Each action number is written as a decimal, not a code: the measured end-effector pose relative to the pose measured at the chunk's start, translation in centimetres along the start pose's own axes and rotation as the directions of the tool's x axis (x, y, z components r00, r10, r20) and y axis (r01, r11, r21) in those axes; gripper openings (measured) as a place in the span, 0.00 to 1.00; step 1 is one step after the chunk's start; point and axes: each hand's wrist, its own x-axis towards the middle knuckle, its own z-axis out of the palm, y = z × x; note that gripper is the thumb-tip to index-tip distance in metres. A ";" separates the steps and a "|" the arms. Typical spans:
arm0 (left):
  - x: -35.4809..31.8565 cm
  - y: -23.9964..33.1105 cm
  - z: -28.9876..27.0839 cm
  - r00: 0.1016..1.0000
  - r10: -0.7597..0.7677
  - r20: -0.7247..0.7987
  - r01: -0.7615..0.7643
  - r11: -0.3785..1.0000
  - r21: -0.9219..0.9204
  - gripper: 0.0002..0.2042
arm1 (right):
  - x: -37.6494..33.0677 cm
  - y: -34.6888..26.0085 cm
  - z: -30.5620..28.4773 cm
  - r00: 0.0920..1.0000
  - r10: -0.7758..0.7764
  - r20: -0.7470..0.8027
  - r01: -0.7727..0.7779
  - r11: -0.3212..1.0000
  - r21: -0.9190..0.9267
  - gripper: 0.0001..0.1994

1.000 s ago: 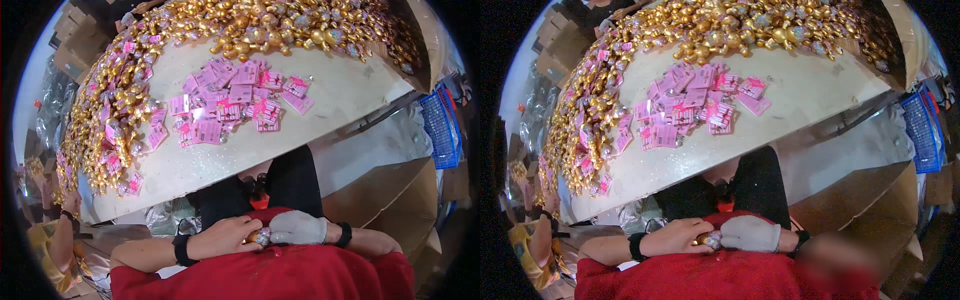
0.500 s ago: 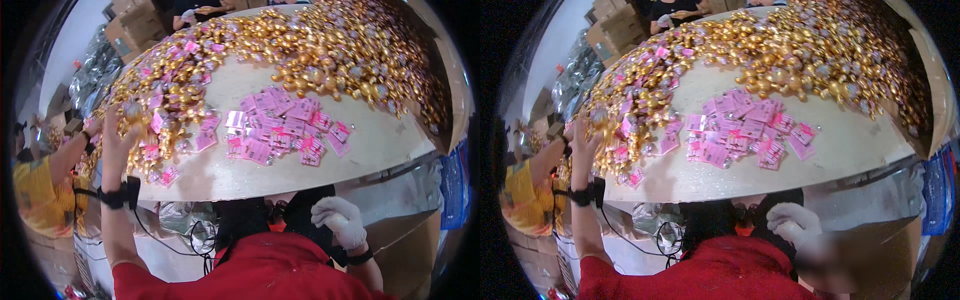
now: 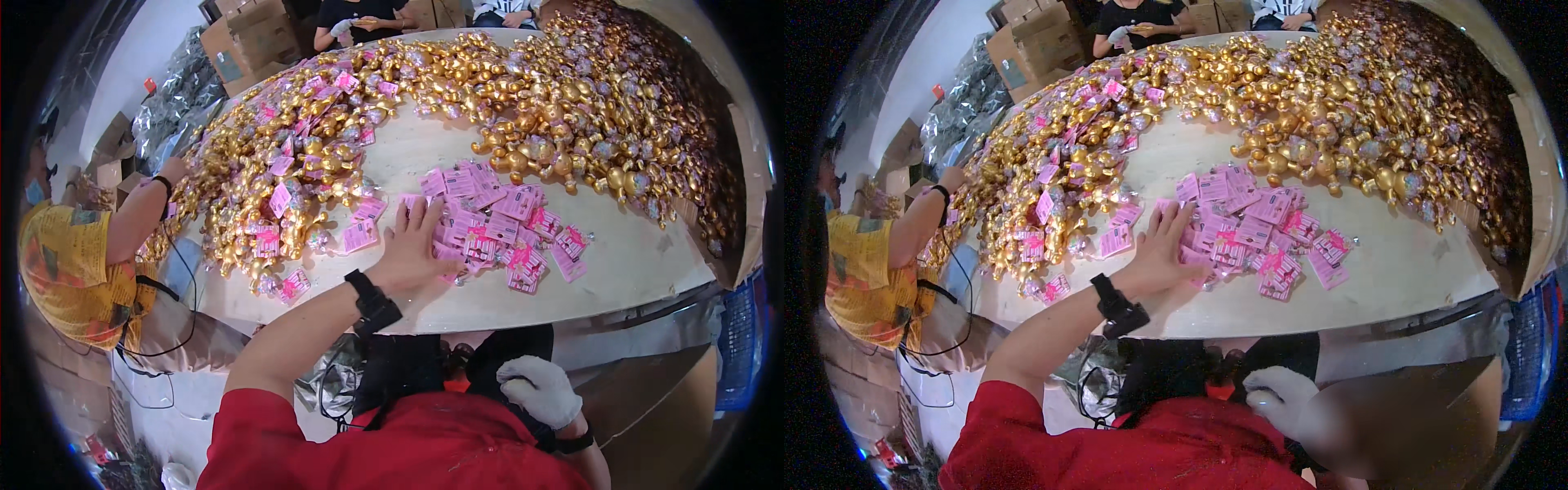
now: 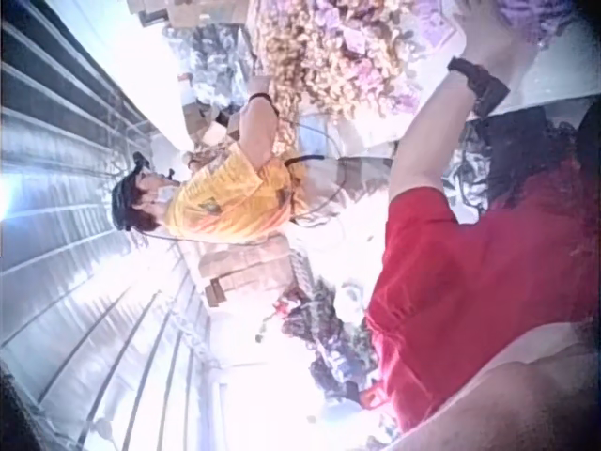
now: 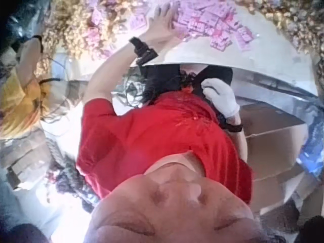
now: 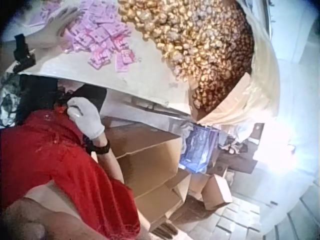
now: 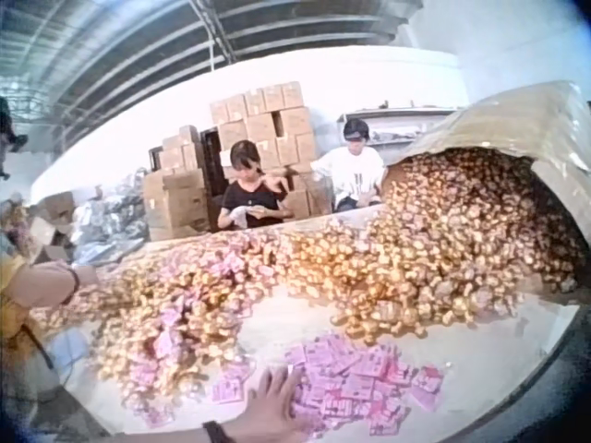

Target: Manually assemble and apply stickers to small gold-colored toy figures at a manufacturing workbench.

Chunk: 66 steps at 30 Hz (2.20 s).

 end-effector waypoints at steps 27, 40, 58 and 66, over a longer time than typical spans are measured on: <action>13.2 21.0 7.8 0.808 0.589 -0.018 -0.562 0.779 0.277 0.12 | 2.5 4.2 -4.2 0.560 -0.504 -0.658 0.259 0.861 -0.438 0.07; 11.8 21.0 2.5 0.949 0.269 -0.166 -0.308 0.670 -0.676 0.03 | 1.2 3.4 -6.0 0.715 -0.128 -0.687 0.276 0.955 0.109 0.10; 0.8 16.9 1.9 0.880 0.388 0.273 0.273 0.057 -0.960 0.22 | 2.3 -0.9 -7.5 0.822 0.062 -0.566 0.237 0.867 0.439 0.06; 1.2 14.1 0.7 0.841 0.416 0.345 0.246 0.274 -0.930 0.12 | 2.2 -1.4 -7.0 0.857 0.004 -0.516 0.224 0.898 0.379 0.05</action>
